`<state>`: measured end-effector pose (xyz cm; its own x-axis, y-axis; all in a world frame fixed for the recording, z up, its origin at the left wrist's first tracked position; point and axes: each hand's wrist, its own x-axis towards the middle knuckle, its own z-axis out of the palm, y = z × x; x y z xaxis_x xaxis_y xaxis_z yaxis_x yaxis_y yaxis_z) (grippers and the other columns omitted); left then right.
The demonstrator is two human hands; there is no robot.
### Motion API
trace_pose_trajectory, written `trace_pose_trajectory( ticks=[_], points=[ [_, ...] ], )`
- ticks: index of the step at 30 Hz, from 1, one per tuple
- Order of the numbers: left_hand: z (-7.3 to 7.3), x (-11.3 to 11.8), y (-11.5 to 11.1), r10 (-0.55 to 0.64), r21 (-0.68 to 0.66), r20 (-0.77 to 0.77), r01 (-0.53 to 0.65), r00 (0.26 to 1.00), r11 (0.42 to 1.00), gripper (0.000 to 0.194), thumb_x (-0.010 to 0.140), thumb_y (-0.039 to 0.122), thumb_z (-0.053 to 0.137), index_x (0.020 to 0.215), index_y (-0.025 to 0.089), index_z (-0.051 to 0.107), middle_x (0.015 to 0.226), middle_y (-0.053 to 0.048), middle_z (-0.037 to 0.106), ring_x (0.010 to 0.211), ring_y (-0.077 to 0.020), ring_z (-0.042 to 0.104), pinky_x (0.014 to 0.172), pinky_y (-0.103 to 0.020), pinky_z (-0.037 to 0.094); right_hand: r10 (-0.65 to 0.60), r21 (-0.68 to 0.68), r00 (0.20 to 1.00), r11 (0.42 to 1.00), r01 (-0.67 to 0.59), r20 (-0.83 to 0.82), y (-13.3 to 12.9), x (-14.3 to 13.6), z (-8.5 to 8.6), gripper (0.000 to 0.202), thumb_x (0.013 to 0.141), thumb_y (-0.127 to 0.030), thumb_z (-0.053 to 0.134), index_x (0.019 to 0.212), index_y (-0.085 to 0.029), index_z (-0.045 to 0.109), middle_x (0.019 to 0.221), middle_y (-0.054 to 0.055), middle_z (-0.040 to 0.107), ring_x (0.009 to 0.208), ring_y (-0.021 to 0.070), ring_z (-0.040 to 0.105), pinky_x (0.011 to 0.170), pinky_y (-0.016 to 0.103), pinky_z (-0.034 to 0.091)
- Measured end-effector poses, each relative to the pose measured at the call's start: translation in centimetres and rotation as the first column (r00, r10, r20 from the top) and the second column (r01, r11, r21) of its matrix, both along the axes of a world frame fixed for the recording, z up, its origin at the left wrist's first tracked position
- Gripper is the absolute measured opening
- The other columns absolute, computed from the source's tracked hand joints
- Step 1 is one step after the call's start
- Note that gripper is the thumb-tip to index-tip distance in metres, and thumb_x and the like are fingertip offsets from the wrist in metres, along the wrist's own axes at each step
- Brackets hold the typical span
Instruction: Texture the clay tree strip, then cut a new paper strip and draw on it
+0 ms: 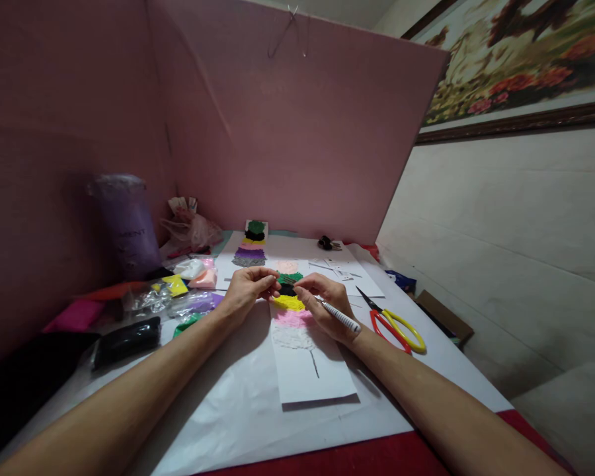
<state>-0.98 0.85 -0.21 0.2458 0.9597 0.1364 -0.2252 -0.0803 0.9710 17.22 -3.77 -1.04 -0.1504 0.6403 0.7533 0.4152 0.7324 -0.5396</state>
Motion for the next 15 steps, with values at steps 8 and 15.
trace_pose_trajectory(
  ticks=[8, 15],
  points=[
    [-0.05, 0.07, -0.3, -0.099, -0.011, -0.026, 0.099, 0.995, 0.995, 0.031, 0.061, 0.035, 0.081, 0.076, 0.011, 0.069, 0.062, -0.003, 0.068, 0.051, -0.0115, 0.061, 0.053, -0.024, 0.049, 0.003, 0.065, 0.997, 0.998, -0.009, 0.083, -0.2, -0.13, 0.25, 0.008, 0.087, -0.02, 0.057, 0.084, -0.019, 0.065, 0.075, 0.002, 0.065, 0.064, 0.0141, 0.059, 0.06, 0.027, 0.048],
    [0.09, 0.18, -0.62, -0.132, 0.001, -0.058, 0.132, 0.99, 0.991, 0.031, 0.062, 0.038, 0.08, 0.077, 0.012, 0.07, 0.063, -0.002, 0.068, 0.052, -0.0117, 0.061, 0.054, -0.025, 0.049, 0.002, 0.048, 0.993, 0.999, -0.008, 0.12, -0.19, -0.06, 0.23, 0.008, 0.087, -0.019, 0.058, 0.084, -0.02, 0.066, 0.075, 0.002, 0.066, 0.067, 0.0147, 0.061, 0.065, 0.027, 0.049]
  ],
)
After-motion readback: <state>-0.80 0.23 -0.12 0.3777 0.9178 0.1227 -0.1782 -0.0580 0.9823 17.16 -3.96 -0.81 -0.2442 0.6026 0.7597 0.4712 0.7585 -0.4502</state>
